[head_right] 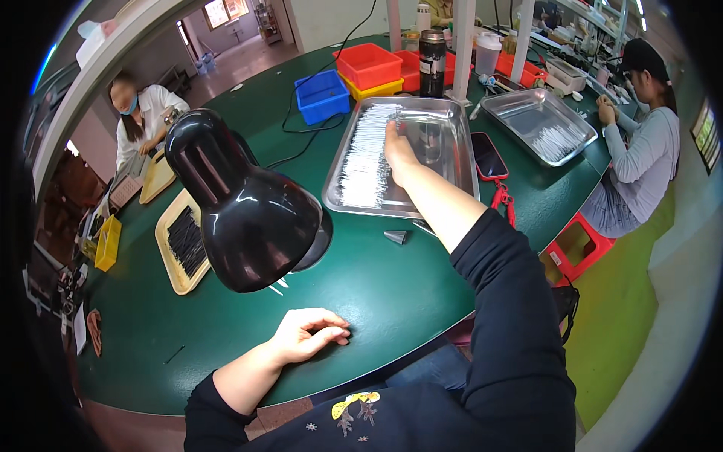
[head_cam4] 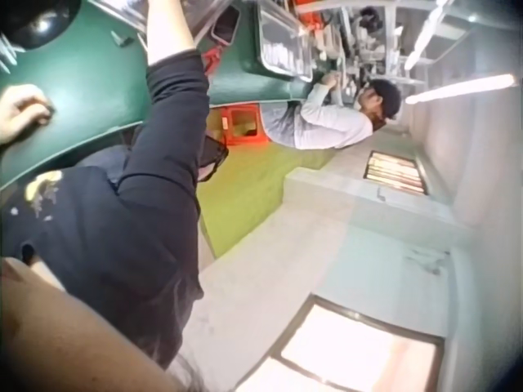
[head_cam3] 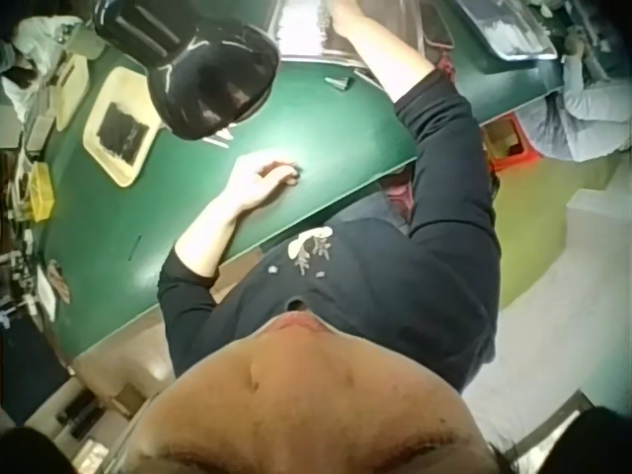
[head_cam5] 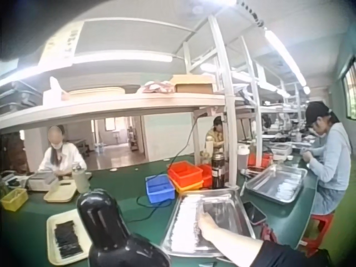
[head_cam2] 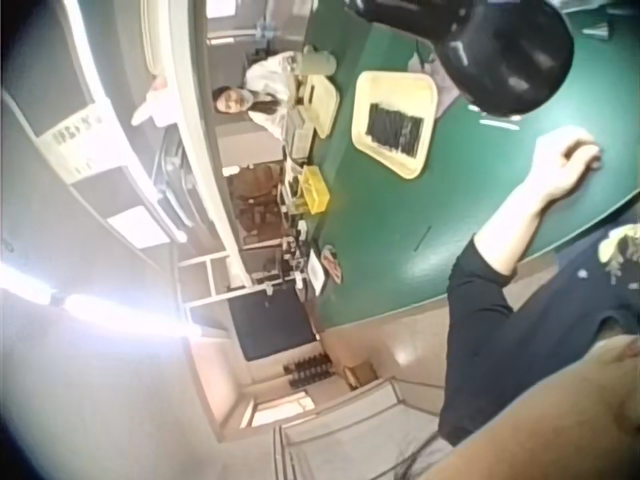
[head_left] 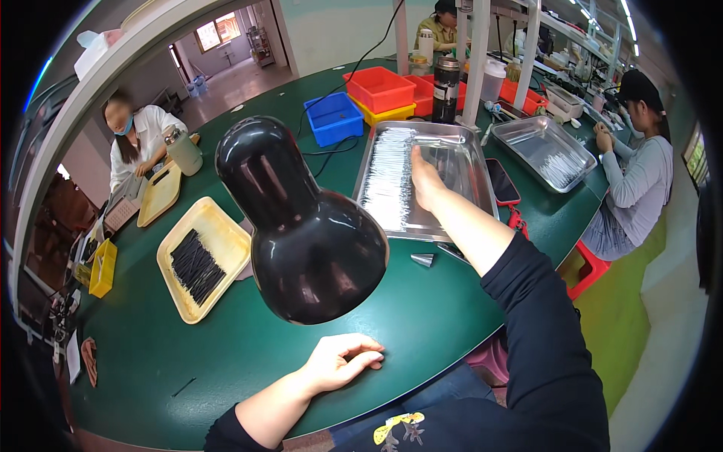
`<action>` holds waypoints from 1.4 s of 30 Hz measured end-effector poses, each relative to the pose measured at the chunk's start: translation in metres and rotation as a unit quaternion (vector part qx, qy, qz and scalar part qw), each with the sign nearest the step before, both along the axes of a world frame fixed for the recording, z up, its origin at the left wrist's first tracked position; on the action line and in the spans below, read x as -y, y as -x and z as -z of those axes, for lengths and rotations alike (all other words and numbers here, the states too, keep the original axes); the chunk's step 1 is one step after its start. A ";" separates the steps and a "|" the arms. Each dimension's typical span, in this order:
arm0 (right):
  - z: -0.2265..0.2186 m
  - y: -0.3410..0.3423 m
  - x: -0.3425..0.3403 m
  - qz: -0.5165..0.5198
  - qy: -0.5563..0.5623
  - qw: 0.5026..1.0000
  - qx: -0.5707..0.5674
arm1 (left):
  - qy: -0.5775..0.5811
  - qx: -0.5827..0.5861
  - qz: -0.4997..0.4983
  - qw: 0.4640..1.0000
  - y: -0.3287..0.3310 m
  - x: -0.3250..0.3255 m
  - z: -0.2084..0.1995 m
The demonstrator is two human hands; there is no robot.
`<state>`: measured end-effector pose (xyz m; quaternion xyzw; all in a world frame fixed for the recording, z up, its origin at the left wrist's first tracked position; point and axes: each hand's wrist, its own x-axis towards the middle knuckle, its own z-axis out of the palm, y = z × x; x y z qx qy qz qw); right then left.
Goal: The person aligns small white wires under a lamp, places them onto a metal tray, and then organizes another bundle of wires by hand.
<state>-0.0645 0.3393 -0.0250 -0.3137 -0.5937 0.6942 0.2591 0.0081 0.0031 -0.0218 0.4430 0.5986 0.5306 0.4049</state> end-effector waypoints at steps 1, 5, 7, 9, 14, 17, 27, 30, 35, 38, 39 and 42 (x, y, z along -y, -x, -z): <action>-0.004 -0.003 0.008 -0.021 0.012 0.999 -0.034 | -0.001 0.000 0.003 1.000 0.001 0.000 0.000; 0.001 0.000 -0.002 -0.076 0.058 0.991 -0.090 | -0.006 0.002 0.004 1.000 0.001 -0.001 0.002; -0.002 -0.009 -0.010 -0.101 0.066 0.988 -0.093 | -0.010 0.000 0.004 1.000 0.002 -0.002 0.002; -0.014 -0.020 -0.011 -0.182 -0.182 0.963 0.075 | -0.006 -0.016 0.009 1.000 0.002 -0.001 0.000; -0.040 -0.047 0.025 -0.247 -0.602 0.698 0.298 | -0.008 0.000 0.009 1.000 0.001 -0.003 0.001; -0.044 -0.050 0.039 -0.329 -0.627 0.634 0.310 | -0.009 0.004 0.006 1.000 0.000 -0.005 0.000; -0.042 -0.033 0.043 -0.336 -0.658 0.569 0.362 | 0.016 0.027 0.015 0.999 0.005 -0.003 -0.002; 0.015 -0.036 -0.015 -0.343 -0.591 0.687 0.246 | -0.023 -0.008 0.057 0.998 0.002 -0.010 0.000; -0.063 -0.042 0.065 -0.325 -0.625 0.641 0.304 | -0.027 -0.012 0.038 0.999 0.006 0.003 0.002; -0.073 -0.060 0.071 -0.333 -0.543 0.745 0.195 | -0.047 -0.008 0.025 0.999 0.002 0.002 0.006; -0.075 -0.067 0.073 -0.331 -0.511 0.778 0.157 | -0.064 0.003 0.012 0.998 0.001 0.001 0.006; -0.077 -0.092 0.089 -0.288 -0.495 0.816 0.081 | -0.020 -0.015 0.038 0.999 0.007 0.007 0.001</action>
